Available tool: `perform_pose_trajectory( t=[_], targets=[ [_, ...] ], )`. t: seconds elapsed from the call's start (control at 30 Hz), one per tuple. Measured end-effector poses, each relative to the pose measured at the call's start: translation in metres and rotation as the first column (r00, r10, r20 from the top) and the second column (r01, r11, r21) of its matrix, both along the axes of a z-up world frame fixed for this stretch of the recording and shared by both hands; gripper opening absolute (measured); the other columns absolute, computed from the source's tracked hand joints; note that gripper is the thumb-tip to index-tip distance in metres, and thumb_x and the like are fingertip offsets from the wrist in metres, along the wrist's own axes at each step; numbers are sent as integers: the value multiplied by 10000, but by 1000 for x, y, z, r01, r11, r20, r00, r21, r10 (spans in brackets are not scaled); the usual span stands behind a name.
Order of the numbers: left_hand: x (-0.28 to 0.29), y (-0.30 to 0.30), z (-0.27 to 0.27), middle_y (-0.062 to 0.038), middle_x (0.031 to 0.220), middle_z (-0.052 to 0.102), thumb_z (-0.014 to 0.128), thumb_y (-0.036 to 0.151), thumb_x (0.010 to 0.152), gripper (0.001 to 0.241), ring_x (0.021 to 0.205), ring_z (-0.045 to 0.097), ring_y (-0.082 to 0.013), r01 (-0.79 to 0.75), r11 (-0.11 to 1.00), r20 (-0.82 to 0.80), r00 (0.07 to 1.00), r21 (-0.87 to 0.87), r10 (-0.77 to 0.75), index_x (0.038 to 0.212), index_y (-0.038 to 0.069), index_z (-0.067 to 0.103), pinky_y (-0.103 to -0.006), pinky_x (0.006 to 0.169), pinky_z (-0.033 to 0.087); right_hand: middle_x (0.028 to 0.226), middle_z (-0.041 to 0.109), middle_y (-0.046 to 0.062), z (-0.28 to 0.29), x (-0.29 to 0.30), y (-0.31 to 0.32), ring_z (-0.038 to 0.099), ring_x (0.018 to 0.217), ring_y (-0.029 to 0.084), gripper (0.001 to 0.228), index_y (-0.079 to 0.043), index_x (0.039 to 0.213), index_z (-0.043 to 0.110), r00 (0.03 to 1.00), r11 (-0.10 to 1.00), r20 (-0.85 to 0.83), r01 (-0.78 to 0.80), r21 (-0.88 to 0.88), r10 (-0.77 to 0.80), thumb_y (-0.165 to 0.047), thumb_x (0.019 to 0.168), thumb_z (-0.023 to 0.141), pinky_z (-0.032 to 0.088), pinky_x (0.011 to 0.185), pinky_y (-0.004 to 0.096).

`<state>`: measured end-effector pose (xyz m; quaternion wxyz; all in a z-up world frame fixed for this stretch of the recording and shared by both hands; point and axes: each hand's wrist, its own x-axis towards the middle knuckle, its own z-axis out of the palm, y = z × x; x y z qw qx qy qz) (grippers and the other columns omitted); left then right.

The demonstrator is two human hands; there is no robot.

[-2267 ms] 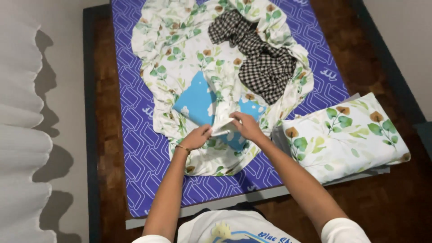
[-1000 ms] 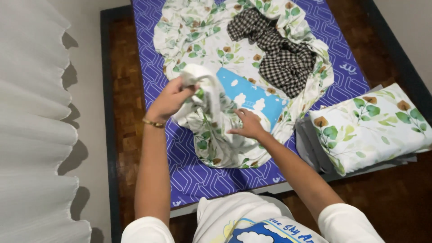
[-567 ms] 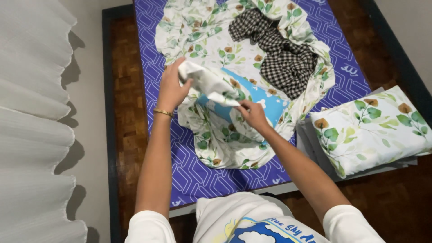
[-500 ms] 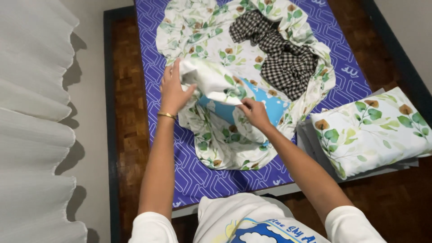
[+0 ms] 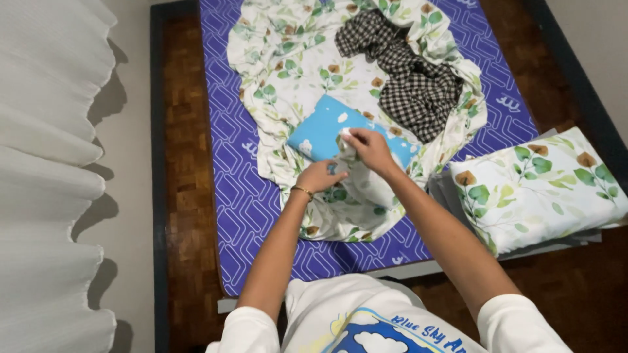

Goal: Fold a bedsheet and put a pillowcase on a pillow on a bed.

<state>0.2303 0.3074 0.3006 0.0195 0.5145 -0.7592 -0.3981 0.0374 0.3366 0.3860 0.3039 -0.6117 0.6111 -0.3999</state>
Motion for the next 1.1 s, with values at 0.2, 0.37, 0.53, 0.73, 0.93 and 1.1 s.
perform_pose_trajectory(
  t=[0.2, 0.37, 0.53, 0.73, 0.93, 1.1],
  targets=[
    [-17, 15, 12, -201, 1217, 710, 601, 635, 902, 731, 1206, 648, -397, -135, 987, -115, 986, -88, 124, 1413, 113, 576, -541, 999, 527, 968, 772, 134, 20, -7, 1, 725, 982, 269, 300, -96, 1135, 772, 993, 1000, 115, 6, -13, -4, -343, 965, 769, 543, 893, 425],
    [-25, 3, -3, -113, 1188, 684, 613, 551, 916, 520, 1187, 656, -326, -118, 966, -68, 992, -231, 105, 1296, 200, 658, -453, 1002, 543, 874, 750, 46, 24, -13, -6, 656, 887, 136, 196, -137, 1096, 789, 978, 998, 209, -5, -59, 17, -285, 968, 777, 544, 844, 346],
    [-18, 12, 36, -204, 1097, 716, 556, 403, 995, 366, 1124, 660, -411, -120, 967, -269, 961, -224, 57, 1164, 113, 700, -522, 980, 533, 966, 766, 120, 13, -24, -17, 706, 804, 173, 396, -101, 1326, 682, 942, 1000, 336, -5, 7, 3, -272, 981, 776, 601, 701, 283],
    [-17, -7, 57, -144, 1156, 743, 587, 532, 996, 441, 1185, 659, -351, -305, 951, -465, 850, -56, 246, 1306, 226, 655, -483, 1034, 518, 911, 777, 76, -55, -60, -16, 737, 956, 283, 265, -149, 1080, 770, 981, 998, -193, 17, 53, -7, -389, 990, 705, 545, 885, 405],
    [-30, -30, 57, -245, 951, 753, 545, 433, 1051, 402, 946, 762, -248, -368, 899, -635, 643, 236, 429, 1356, 171, 534, -355, 897, 589, 1290, 650, 230, -86, -68, 15, 653, 1162, 491, 715, -172, 1393, 640, 840, 935, -517, 32, 352, 166, -577, 816, 760, 532, 1002, 561],
    [-34, -36, 82, -193, 761, 739, 555, 422, 1043, 366, 817, 783, -257, -499, 853, -675, 579, 150, 457, 1329, 197, 585, -340, 792, 629, 1209, 715, 115, -102, -72, 21, 680, 1133, 419, 355, -255, 1159, 771, 849, 965, -515, 24, 260, 117, -523, 965, 644, 540, 979, 498]
  ],
)
